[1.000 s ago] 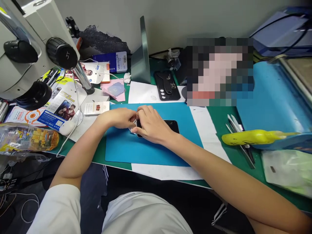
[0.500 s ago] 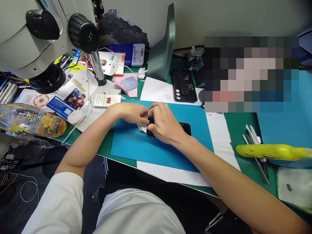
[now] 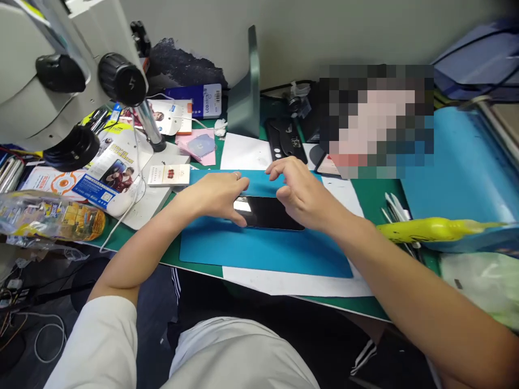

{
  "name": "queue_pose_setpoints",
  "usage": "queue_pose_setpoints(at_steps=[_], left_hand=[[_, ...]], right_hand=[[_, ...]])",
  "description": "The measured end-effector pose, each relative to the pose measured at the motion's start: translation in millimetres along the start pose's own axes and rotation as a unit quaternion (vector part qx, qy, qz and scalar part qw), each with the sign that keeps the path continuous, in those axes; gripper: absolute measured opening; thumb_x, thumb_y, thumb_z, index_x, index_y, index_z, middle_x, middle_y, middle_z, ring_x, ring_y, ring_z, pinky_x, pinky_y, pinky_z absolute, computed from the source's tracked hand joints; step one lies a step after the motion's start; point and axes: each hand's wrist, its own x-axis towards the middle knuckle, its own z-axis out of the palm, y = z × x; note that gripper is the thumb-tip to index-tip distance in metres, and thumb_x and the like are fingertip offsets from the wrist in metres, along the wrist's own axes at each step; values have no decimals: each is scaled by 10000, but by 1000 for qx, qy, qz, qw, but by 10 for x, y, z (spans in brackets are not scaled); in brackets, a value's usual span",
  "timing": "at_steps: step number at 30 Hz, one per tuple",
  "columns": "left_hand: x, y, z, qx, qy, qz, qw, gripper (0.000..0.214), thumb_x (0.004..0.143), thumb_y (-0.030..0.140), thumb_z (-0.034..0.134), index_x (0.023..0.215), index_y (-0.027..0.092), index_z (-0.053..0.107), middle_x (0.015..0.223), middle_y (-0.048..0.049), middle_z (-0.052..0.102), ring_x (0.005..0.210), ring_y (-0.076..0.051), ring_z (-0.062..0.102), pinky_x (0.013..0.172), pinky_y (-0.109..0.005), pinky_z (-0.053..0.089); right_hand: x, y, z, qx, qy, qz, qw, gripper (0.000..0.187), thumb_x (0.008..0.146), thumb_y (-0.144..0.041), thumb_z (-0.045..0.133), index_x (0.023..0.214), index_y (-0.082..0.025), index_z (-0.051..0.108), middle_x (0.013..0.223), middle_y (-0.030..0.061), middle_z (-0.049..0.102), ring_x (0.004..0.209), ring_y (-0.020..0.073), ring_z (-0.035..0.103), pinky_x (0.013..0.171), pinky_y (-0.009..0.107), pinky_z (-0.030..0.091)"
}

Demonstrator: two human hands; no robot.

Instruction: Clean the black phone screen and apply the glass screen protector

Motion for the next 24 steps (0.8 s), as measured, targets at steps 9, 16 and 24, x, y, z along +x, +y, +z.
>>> queue_pose_setpoints(at_steps=[9,16,24], left_hand=[[29,146,-8,132,-12,13,991,635,806,600,773,1195,118,634,1182,-153,633,1052,-339,617,844,-388,446],[10,144,-51,134,3,25,991,544,849,546,698,1207,137,683,1146,-149,660,988,-330,652,901,-434,468],[76,-42,-207,-23,-29,5,999,530,911,565,575,1270,197,706,1196,-102,701,979,-282,678,886,-397,515]], right_hand=[[-452,247,-139,-36,-57,4,998,806,846,-832,537,1311,-176,604,1278,189,646,1172,372,582,984,550,493],[-429,246,-179,-17,-63,-8,998,896,830,-836,553,1429,-171,562,1297,186,647,1196,370,584,1005,552,498],[-420,293,-300,100,51,64,992,874,937,-828,223,1342,-178,644,1224,161,690,1144,306,641,966,463,527]])
